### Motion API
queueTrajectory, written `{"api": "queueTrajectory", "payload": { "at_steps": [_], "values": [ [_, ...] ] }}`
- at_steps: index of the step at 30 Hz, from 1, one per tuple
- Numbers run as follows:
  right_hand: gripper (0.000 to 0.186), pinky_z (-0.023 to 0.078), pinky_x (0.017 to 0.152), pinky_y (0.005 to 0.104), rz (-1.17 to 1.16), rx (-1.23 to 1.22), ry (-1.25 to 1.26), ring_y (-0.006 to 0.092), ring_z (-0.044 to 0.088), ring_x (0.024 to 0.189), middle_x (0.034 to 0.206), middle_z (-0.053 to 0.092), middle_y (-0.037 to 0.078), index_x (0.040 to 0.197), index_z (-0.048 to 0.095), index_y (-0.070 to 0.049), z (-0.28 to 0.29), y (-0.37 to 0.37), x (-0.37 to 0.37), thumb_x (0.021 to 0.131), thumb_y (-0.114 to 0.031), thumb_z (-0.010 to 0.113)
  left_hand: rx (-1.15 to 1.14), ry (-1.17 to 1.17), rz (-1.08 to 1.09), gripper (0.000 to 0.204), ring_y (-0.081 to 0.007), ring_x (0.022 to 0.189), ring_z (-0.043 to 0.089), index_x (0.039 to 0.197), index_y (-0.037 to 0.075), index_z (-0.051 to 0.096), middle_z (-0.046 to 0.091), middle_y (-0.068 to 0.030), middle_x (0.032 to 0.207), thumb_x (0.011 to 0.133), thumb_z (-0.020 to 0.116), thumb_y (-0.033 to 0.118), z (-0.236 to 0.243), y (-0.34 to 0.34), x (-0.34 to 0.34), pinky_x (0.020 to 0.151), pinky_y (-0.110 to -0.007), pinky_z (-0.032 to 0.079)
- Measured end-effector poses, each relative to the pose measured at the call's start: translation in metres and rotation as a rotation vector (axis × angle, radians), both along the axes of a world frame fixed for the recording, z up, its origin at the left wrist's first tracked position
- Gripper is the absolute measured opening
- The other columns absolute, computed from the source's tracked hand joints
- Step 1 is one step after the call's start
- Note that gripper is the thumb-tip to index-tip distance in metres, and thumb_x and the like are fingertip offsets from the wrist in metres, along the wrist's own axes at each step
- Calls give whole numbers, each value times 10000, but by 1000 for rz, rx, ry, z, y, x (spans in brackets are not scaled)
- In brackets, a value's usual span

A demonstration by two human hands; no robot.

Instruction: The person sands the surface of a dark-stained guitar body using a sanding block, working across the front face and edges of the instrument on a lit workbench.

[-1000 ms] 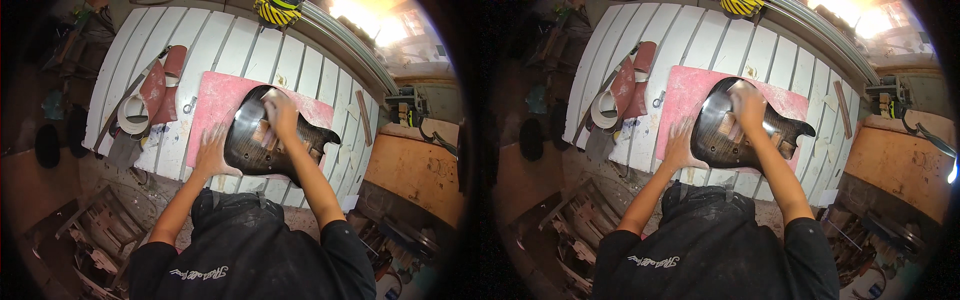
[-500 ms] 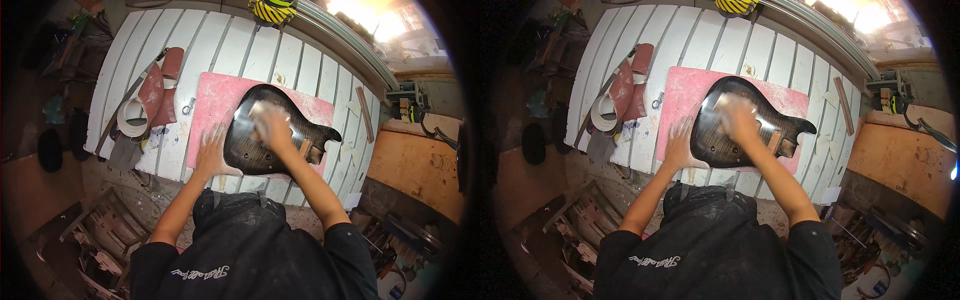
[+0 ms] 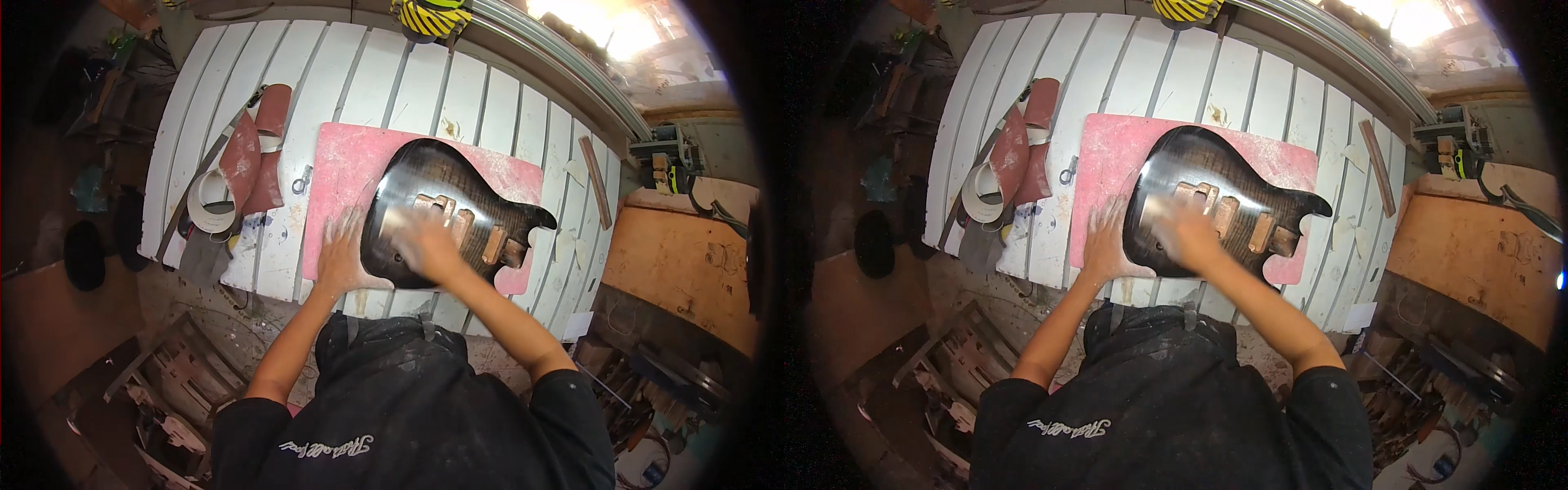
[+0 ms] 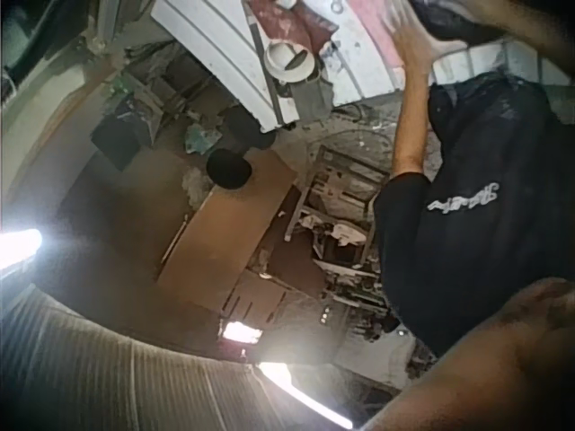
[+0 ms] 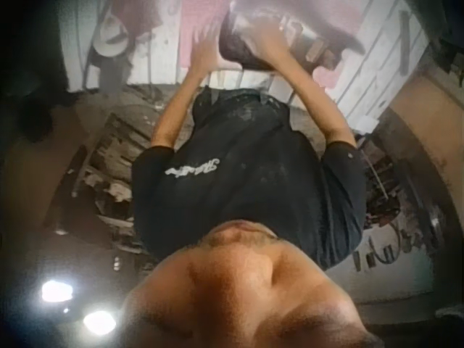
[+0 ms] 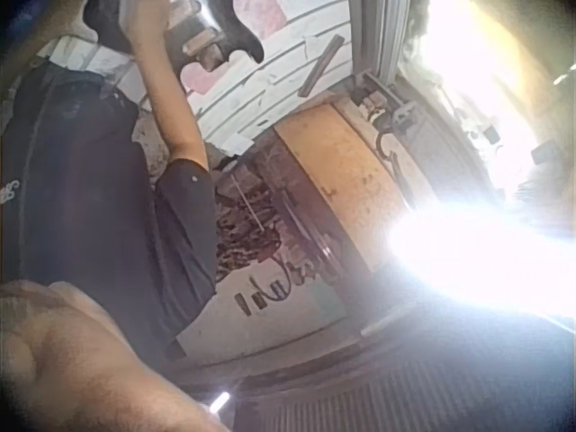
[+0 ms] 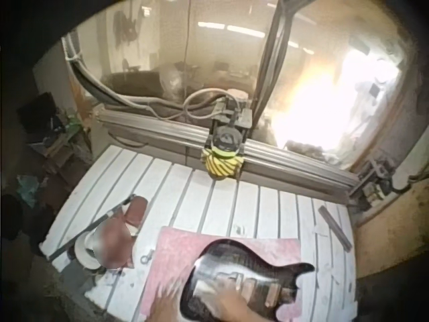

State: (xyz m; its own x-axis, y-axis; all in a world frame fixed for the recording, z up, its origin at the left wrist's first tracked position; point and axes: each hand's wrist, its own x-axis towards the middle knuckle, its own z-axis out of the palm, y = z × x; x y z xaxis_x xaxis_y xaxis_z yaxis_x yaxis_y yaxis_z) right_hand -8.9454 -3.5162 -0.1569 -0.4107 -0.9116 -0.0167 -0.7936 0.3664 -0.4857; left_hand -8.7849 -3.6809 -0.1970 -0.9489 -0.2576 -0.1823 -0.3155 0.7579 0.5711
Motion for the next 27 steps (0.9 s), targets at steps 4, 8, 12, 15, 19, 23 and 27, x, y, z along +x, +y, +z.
{"api": "queueTrajectory", "payload": {
  "at_steps": [4, 8, 12, 15, 19, 23, 27],
  "values": [
    [252, 484, 978, 542, -359, -6, -13, 391, 591, 1218, 1369, 678, 108, 1160, 800, -225, -16, -30, -107, 928, -241, 702, -51, 22, -15, 1658, -395, 1596, 231, 1629, -70, 236, 312, -257, 1684, 378, 878, 809, 3, 4, -7, 1300, -585, 92],
    [218, 471, 970, 564, -350, -10, 161, 420, 620, 1116, 1268, 691, 156, 1104, 800, -168, -4, -44, -80, 925, -208, 681, -49, 25, 7, 1654, -393, 1593, 236, 1628, -69, 239, 310, -257, 1685, 385, 870, 820, 1, 2, -1, 1300, -587, 91],
    [209, 516, 952, 536, 13, -7, 126, 397, 621, 1132, 1402, 630, 154, 1104, 791, -192, 3, -18, 28, 941, -218, 664, -42, 30, 1, 1641, -394, 1592, 237, 1623, -71, 253, 312, -258, 1684, 391, 867, 823, -7, 2, 0, 1299, -588, 91],
    [213, 510, 955, 536, 76, -90, 61, 388, 617, 1146, 1396, 641, 147, 1124, 783, -191, -1, -7, 31, 951, -223, 664, -58, 41, 10, 1599, -377, 1597, 234, 1623, -54, 270, 333, -248, 1675, 434, 837, 852, -10, 3, 2, 1306, -582, 85],
    [202, 508, 920, 538, -153, 22, 230, 381, 629, 1086, 1318, 672, 115, 1113, 792, -212, 13, -46, -43, 960, -259, 670, -57, 2, 10, 1604, -368, 1600, 233, 1626, -54, 260, 328, -243, 1680, 430, 849, 838, 0, 1, 2, 1308, -579, 81],
    [211, 488, 969, 528, -437, -127, 260, 401, 603, 1123, 1388, 643, 135, 1113, 779, -159, -22, -49, -96, 954, -251, 675, -41, 11, -11, 1601, -363, 1602, 229, 1630, -52, 252, 322, -240, 1683, 438, 852, 832, 6, 3, -6, 1307, -583, 79],
    [201, 500, 962, 530, -138, 92, 171, 396, 604, 1175, 1413, 637, 148, 1111, 775, -180, 9, -46, 3, 937, -190, 677, -36, 13, 3, 1596, -359, 1603, 228, 1633, -48, 246, 314, -238, 1688, 446, 849, 832, 1, 0, -1, 1304, -593, 76]
  ]
}}
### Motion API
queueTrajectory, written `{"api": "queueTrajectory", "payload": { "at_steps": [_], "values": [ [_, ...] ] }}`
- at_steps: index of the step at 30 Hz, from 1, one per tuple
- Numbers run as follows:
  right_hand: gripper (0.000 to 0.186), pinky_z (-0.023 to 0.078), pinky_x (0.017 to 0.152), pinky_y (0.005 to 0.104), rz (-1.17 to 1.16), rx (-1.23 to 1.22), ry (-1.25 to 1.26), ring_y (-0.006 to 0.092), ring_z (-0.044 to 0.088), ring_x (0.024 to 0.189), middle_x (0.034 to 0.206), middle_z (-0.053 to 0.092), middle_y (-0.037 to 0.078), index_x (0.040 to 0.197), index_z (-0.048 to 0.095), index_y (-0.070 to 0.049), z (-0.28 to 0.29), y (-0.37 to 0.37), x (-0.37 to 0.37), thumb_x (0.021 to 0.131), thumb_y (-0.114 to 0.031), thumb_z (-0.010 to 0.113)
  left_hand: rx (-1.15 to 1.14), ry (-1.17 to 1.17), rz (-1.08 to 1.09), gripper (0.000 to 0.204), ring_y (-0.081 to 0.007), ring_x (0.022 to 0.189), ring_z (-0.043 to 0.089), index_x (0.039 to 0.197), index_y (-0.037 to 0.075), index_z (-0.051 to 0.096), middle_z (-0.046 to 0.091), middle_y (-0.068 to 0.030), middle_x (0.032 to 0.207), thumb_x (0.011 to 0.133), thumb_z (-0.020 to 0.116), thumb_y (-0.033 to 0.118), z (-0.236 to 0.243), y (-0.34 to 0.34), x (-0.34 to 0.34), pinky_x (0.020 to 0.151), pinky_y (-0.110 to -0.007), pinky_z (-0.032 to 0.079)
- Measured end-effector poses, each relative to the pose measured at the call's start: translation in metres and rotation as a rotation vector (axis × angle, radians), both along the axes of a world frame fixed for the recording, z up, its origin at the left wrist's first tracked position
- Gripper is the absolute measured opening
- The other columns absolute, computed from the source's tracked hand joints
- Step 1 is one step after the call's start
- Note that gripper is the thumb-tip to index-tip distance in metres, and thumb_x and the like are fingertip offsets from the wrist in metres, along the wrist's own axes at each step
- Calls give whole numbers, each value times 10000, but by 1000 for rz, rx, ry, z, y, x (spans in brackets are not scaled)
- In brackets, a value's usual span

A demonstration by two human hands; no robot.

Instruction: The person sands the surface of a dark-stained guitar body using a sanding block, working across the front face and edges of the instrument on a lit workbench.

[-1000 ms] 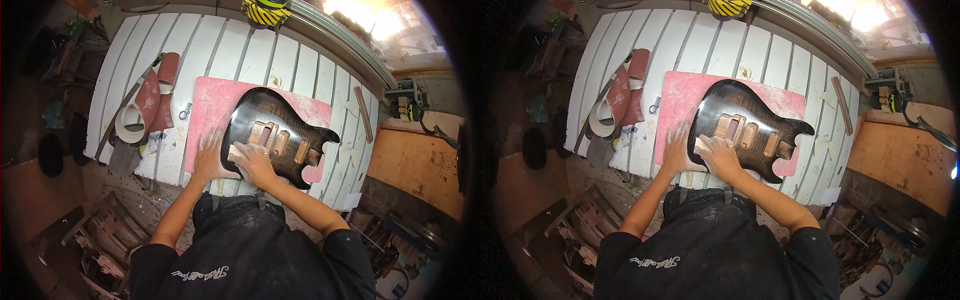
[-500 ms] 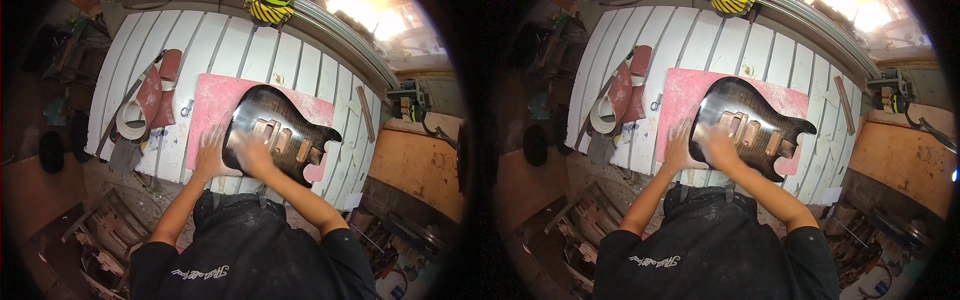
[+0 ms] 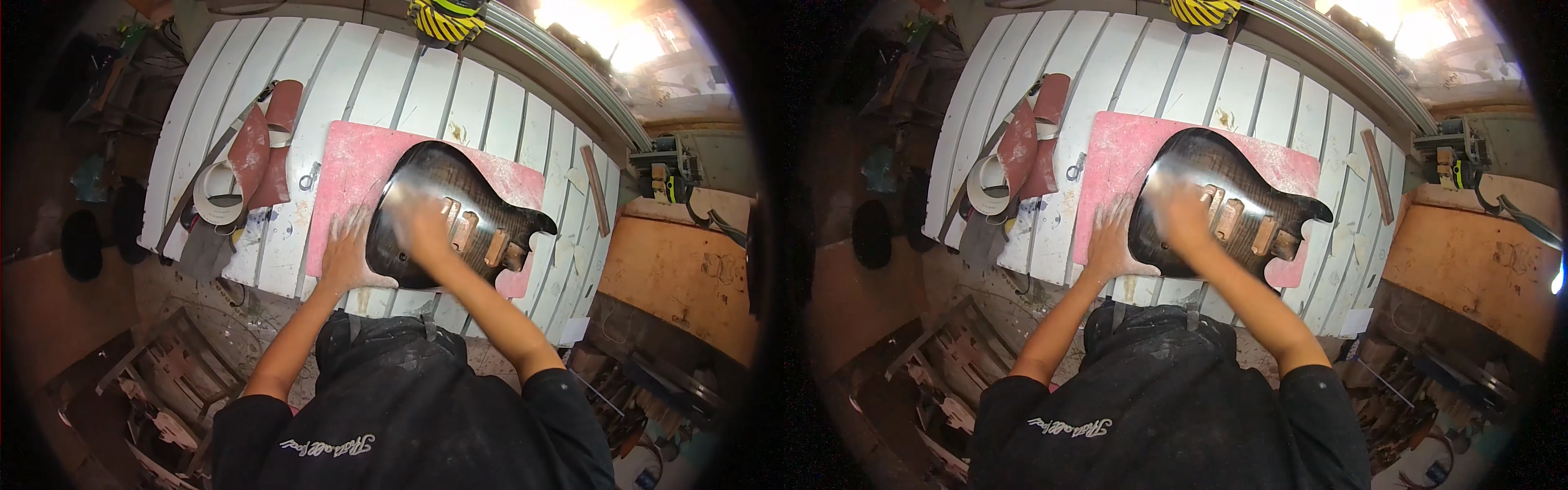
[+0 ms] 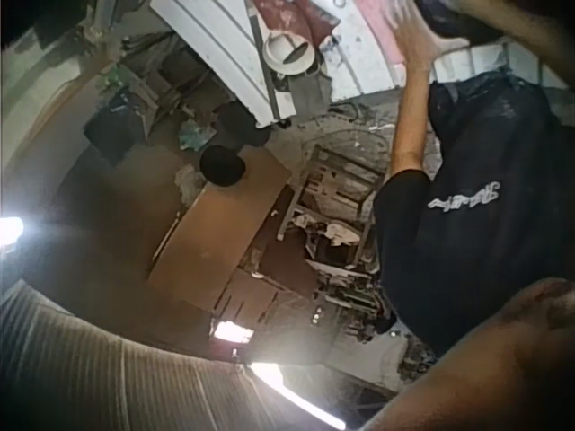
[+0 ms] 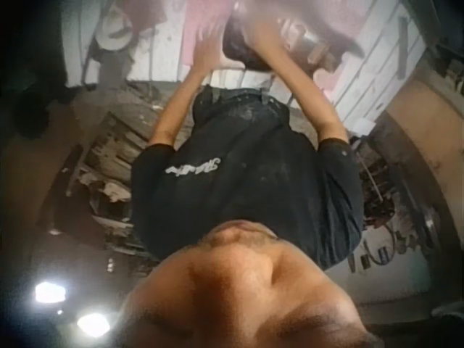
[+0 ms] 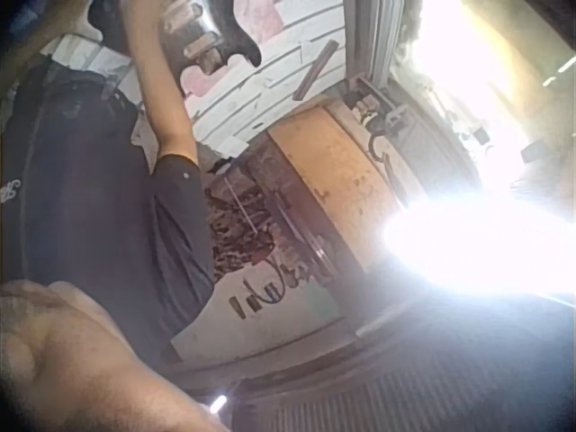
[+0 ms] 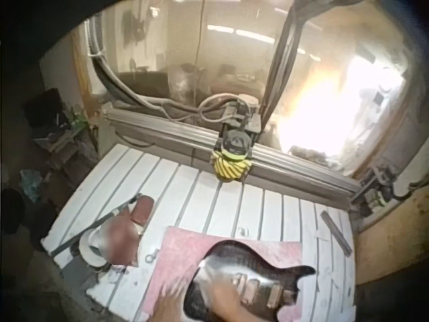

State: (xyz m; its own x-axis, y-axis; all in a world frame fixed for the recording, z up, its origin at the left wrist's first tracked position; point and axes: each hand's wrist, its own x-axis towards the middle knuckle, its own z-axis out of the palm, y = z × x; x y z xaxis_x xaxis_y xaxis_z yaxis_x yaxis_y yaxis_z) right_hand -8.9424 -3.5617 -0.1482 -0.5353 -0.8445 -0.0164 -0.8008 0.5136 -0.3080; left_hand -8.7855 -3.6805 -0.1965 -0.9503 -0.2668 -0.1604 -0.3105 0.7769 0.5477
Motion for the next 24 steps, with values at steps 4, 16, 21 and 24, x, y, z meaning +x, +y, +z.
{"api": "queueTrajectory", "payload": {
  "at_steps": [4, 16, 21, 24],
  "values": [
    [247, 508, 940, 525, 214, -212, -37, 396, 607, 1174, 1464, 599, 127, 1163, 750, -190, -19, 31, 40, 922, -215, 704, -18, 42, -11, 1603, -360, 1604, 224, 1635, -49, 240, 307, -242, 1690, 444, 846, 837, -15, 2, 5, 1306, -590, 68],
    [252, 473, 964, 566, -4, 91, -21, 385, 604, 1171, 1424, 625, 155, 1136, 782, -172, 4, -13, -13, 893, -190, 718, 9, 32, 2, 1627, -385, 1593, 243, 1630, -66, 236, 318, -254, 1682, 424, 854, 834, -1, 1, 1, 1304, -585, 81],
    [267, 482, 945, 572, 227, -215, -28, 338, 605, 1134, 1408, 607, 106, 1153, 753, -177, -18, 24, 26, 895, -237, 721, 18, 15, -9, 1607, -353, 1605, 226, 1638, -50, 234, 311, -230, 1694, 445, 843, 838, -5, 1, 2, 1308, -582, 70],
    [247, 469, 964, 568, 66, -90, -49, 343, 602, 1132, 1428, 607, 92, 1165, 759, -207, -9, -11, -27, 926, -229, 699, -2, -33, -5, 1604, -354, 1605, 226, 1632, -54, 246, 315, -233, 1691, 441, 847, 834, 1, 1, 3, 1308, -580, 69]
  ]
}}
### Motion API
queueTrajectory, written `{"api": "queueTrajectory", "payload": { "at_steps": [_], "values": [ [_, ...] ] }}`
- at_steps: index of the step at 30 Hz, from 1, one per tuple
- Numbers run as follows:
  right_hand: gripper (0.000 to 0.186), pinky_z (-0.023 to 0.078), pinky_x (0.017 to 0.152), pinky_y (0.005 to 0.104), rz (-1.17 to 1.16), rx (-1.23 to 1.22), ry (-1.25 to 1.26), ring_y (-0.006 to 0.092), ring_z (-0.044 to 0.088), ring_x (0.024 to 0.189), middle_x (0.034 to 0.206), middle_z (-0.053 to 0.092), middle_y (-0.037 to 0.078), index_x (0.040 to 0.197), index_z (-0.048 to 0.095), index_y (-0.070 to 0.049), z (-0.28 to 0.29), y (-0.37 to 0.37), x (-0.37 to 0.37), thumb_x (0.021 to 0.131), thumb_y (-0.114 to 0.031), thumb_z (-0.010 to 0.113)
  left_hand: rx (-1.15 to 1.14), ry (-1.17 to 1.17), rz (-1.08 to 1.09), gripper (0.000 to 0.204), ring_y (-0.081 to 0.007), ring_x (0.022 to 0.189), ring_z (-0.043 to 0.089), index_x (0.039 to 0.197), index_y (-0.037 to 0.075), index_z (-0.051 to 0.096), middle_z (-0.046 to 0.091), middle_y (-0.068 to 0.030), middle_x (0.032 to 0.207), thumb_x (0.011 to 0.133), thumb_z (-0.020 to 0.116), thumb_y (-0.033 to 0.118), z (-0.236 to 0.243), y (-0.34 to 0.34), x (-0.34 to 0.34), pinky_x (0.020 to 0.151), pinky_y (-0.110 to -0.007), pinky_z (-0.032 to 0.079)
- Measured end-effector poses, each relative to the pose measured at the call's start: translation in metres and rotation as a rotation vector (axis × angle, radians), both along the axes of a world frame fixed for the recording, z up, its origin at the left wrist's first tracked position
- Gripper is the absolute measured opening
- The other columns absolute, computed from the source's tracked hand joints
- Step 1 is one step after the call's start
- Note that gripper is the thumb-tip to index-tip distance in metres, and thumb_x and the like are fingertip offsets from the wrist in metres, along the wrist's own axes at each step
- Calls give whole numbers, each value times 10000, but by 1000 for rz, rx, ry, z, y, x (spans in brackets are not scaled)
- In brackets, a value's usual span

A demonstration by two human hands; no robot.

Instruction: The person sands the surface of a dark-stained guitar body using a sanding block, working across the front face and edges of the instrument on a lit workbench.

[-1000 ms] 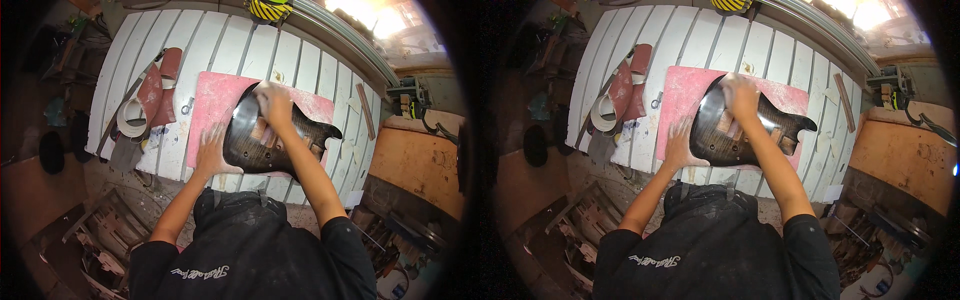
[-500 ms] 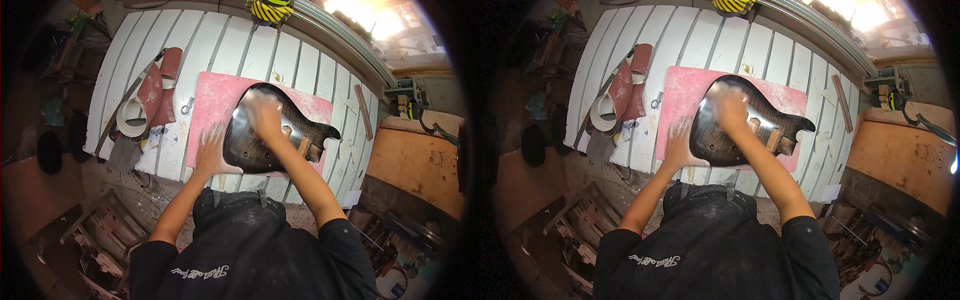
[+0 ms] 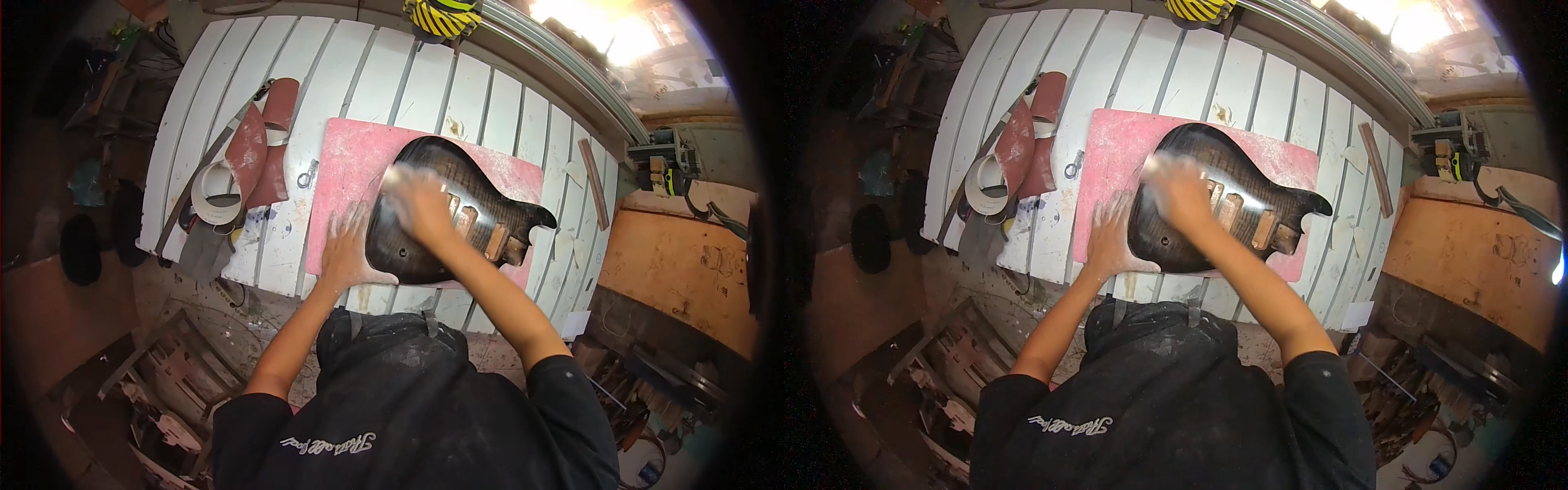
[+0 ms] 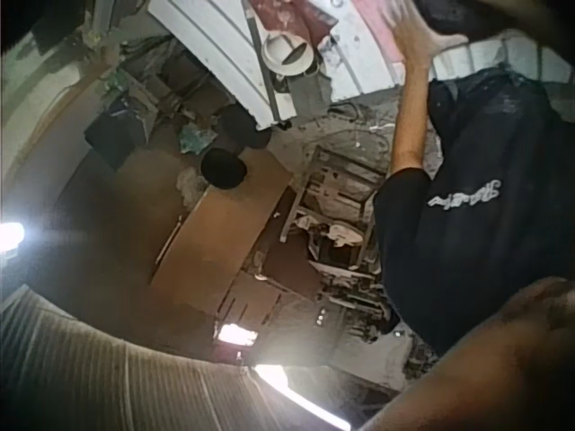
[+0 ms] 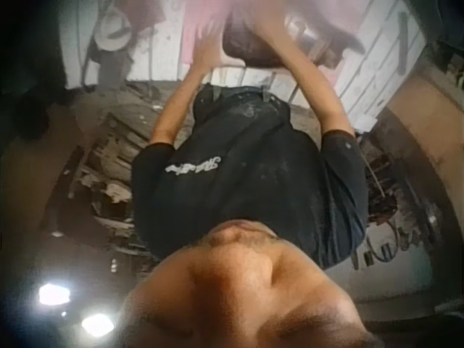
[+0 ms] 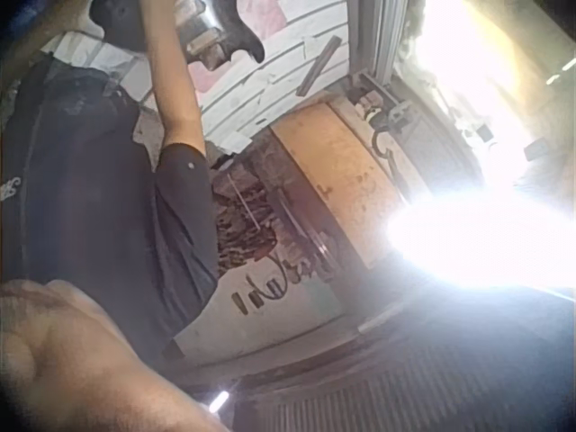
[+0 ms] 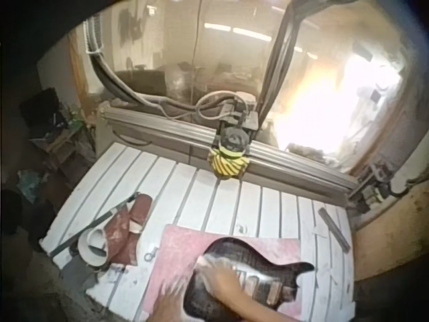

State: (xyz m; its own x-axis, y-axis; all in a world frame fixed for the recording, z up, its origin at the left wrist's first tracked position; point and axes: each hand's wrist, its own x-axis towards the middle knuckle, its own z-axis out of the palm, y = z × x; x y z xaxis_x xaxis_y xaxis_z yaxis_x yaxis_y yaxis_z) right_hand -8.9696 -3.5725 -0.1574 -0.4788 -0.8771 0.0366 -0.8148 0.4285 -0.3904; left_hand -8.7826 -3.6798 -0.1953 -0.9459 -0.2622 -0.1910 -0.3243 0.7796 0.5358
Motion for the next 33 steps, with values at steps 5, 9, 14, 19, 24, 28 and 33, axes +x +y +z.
{"api": "queueTrajectory", "payload": {
  "at_steps": [5, 9, 14, 19, 24, 28, 33],
  "values": [
    [238, 472, 957, 557, -260, -135, 66, 361, 601, 1138, 1396, 618, 91, 1167, 753, -214, -11, -25, -42, 939, -239, 692, 20, 75, 4, 1630, -406, 1583, 263, 1620, -67, 268, 344, -276, 1662, 396, 861, 832, 0, 1, -5, 1297, -598, 93],
    [279, 465, 995, 527, -57, 15, 74, 395, 592, 1191, 1473, 598, 137, 1170, 762, -216, -13, 12, 31, 890, -221, 752, 19, 71, 7, 1620, -406, 1581, 266, 1620, -58, 277, 346, -278, 1660, 399, 864, 829, -5, 0, -1, 1294, -601, 97],
    [290, 461, 1001, 545, 64, -98, 18, 403, 594, 1209, 1445, 605, 154, 1204, 736, -199, -11, 38, 50, 915, -224, 723, 19, 98, -2, 1603, -416, 1577, 269, 1610, -69, 292, 344, -277, 1661, 403, 872, 813, -8, -1, 0, 1294, -603, 96],
    [220, 483, 931, 559, -303, -122, 203, 396, 595, 1137, 1326, 649, 122, 1140, 767, -185, -18, -7, -57, 971, -275, 658, 14, 70, -3, 1598, -414, 1582, 255, 1614, -74, 278, 330, -275, 1669, 419, 875, 803, 1, 0, -8, 1294, -603, 96],
    [201, 485, 961, 546, -177, 138, 62, 421, 600, 1166, 1372, 637, 181, 1111, 771, -172, 12, -14, -6, 930, -196, 685, 0, 89, 14, 1569, -392, 1584, 265, 1611, -70, 290, 342, -264, 1666, 444, 867, 806, -6, -1, 1, 1295, -600, 98],
    [277, 470, 990, 598, 87, -78, 27, 427, 602, 1170, 1407, 620, 178, 1191, 727, -144, -7, 39, 69, 929, -207, 660, 8, 99, -8, 1547, -390, 1582, 269, 1605, -65, 307, 353, -259, 1662, 456, 864, 808, -11, 0, -1, 1295, -601, 98],
    [170, 514, 879, 556, -9, -128, 145, 401, 630, 1107, 1323, 656, 148, 1061, 736, -134, -11, 14, -1, 932, -206, 652, -10, 88, 16, 1516, -395, 1570, 292, 1602, -61, 314, 365, -261, 1655, 471, 865, 786, -5, 0, -2, 1296, -594, 103]
  ]
}}
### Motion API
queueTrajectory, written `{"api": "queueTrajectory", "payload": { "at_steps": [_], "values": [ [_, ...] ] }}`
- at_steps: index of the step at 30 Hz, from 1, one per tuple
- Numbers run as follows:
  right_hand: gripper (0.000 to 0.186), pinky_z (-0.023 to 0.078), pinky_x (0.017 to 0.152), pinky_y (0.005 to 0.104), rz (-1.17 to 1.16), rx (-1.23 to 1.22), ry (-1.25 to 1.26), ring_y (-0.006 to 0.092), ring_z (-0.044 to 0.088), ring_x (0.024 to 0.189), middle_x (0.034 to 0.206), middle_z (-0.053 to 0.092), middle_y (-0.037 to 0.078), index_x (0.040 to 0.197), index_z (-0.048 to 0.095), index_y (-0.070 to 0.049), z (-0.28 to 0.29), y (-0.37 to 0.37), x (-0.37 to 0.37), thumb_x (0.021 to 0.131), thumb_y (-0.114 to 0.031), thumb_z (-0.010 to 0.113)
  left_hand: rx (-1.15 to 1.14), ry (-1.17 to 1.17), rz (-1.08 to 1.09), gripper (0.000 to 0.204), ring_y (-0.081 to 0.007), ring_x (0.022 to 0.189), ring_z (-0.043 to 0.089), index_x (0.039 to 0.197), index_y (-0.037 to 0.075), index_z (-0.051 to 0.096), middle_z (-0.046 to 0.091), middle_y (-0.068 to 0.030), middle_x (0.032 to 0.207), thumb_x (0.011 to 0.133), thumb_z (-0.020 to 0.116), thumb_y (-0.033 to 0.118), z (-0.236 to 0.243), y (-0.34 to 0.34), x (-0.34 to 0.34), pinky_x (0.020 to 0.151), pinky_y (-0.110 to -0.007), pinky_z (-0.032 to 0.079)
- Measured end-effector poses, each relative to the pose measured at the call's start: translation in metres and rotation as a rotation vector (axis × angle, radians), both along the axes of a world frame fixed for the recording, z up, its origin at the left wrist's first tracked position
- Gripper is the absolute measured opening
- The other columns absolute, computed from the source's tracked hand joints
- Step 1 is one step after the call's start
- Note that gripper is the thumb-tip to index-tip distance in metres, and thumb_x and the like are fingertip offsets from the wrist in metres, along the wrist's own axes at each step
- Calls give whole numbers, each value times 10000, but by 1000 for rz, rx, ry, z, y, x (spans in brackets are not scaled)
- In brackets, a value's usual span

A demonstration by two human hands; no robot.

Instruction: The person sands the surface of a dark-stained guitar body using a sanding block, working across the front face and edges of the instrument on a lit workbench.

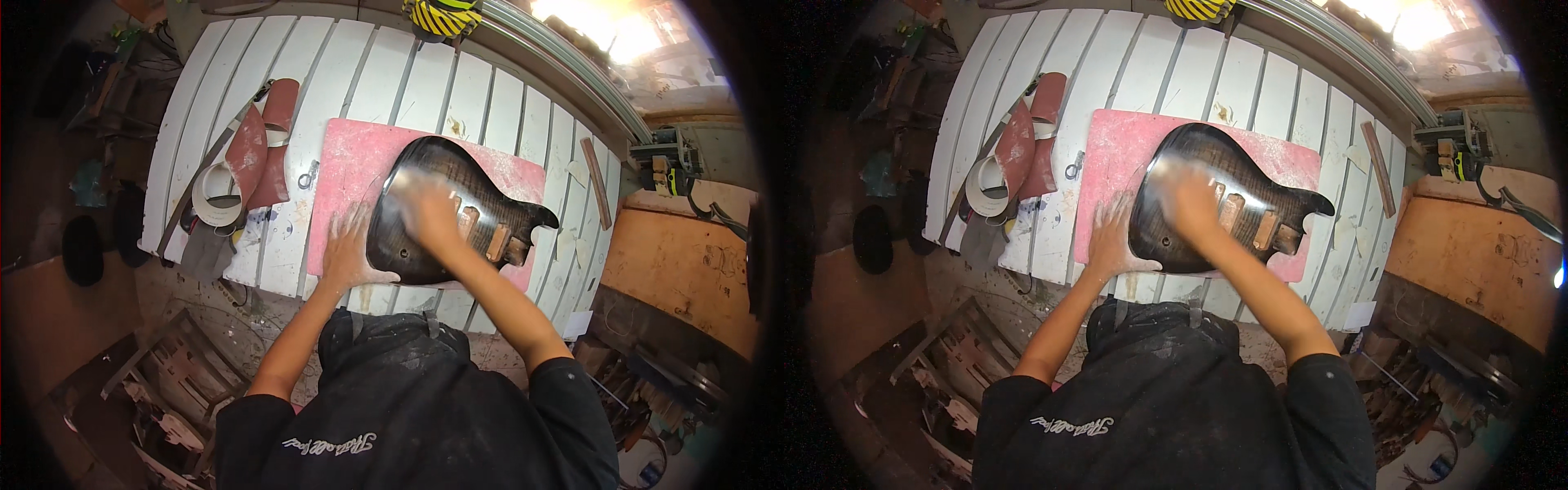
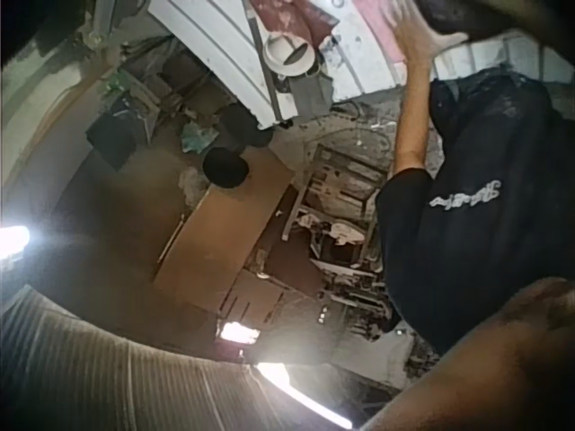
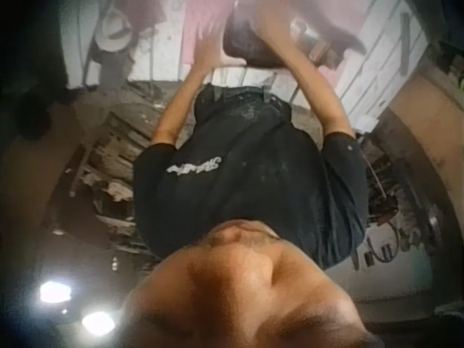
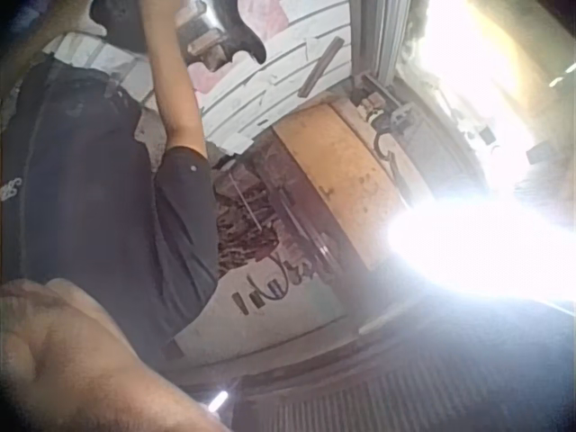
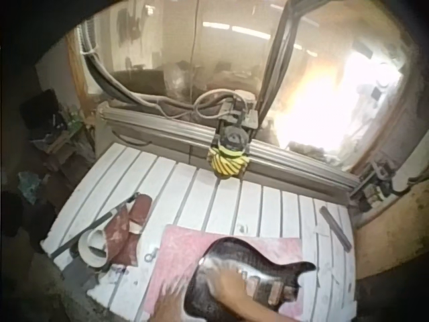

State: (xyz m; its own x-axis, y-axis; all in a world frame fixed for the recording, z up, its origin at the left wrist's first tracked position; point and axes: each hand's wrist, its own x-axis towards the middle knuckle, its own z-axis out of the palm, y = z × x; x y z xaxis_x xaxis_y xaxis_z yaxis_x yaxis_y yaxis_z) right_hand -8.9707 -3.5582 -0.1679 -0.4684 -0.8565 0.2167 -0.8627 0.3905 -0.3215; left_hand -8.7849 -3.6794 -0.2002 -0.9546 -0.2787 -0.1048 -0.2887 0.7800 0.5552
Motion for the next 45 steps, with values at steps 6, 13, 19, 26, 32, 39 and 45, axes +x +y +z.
{"api": "queueTrajectory", "payload": {
  "at_steps": [6, 13, 19, 26, 32, 39, 45],
  "values": [
    [208, 500, 932, 529, -301, -14, -25, 423, 630, 1101, 1331, 679, 137, 1102, 772, -142, 0, -12, -56, 907, -189, 717, 0, -3, 2, 1293, -377, 1584, 268, 1612, -54, 302, 344, -250, 1672, 664, 814, 662, -6, 1, 0, 1299, -590, 99],
    [234, 459, 992, 562, 78, -22, -142, 399, 598, 1111, 1417, 608, 124, 1178, 738, -207, 11, 50, 74, 971, -255, 641, -13, 55, -4, 1103, -358, 1591, 262, 1621, -32, 303, 350, -224, 1678, 788, 739, 545, -17, 0, 3, 1295, -588, 107],
    [211, 488, 985, 547, -328, 35, -86, 392, 588, 1174, 1409, 632, 133, 1135, 781, -231, 3, 6, -54, 968, -232, 653, -41, 25, -7, 1091, -351, 1598, 242, 1621, -31, 301, 338, -209, 1687, 815, 732, 565, -3, 0, -1, 1302, -582, 103],
    [301, 437, 1034, 575, -41, 97, -101, 404, 574, 1233, 1476, 590, 123, 1227, 745, -246, -5, 43, 47, 932, -206, 697, -14, 46, 4, 1101, -373, 1589, 263, 1625, -29, 296, 350, -225, 1677, 789, 735, 537, -12, 2, 1, 1297, -590, 100],
    [332, 440, 1010, 564, -3, 54, -112, 362, 589, 1198, 1462, 599, 102, 1277, 710, -220, -13, 48, 28, 945, -235, 702, -14, 56, -15, 1098, -375, 1588, 262, 1627, -26, 294, 343, -223, 1682, 780, 739, 513, -10, 1, 3, 1296, -584, 108],
    [227, 466, 955, 529, -275, -69, -45, 412, 602, 1138, 1392, 623, 176, 1142, 762, -143, -5, 12, -45, 981, -210, 615, -19, 57, 1, 1153, -380, 1589, 254, 1630, -21, 288, 339, -220, 1685, 737, 775, 524, -11, 1, 1, 1293, -588, 112],
    [211, 417, 1049, 587, 67, 16, -196, 375, 552, 1301, 1518, 552, 139, 1147, 753, -211, -7, 59, 71, 943, -240, 711, 14, 49, -16, 1213, -380, 1585, 261, 1626, -29, 287, 345, -226, 1679, 685, 805, 535, -9, -1, 3, 1290, -599, 117]
  ]
}}
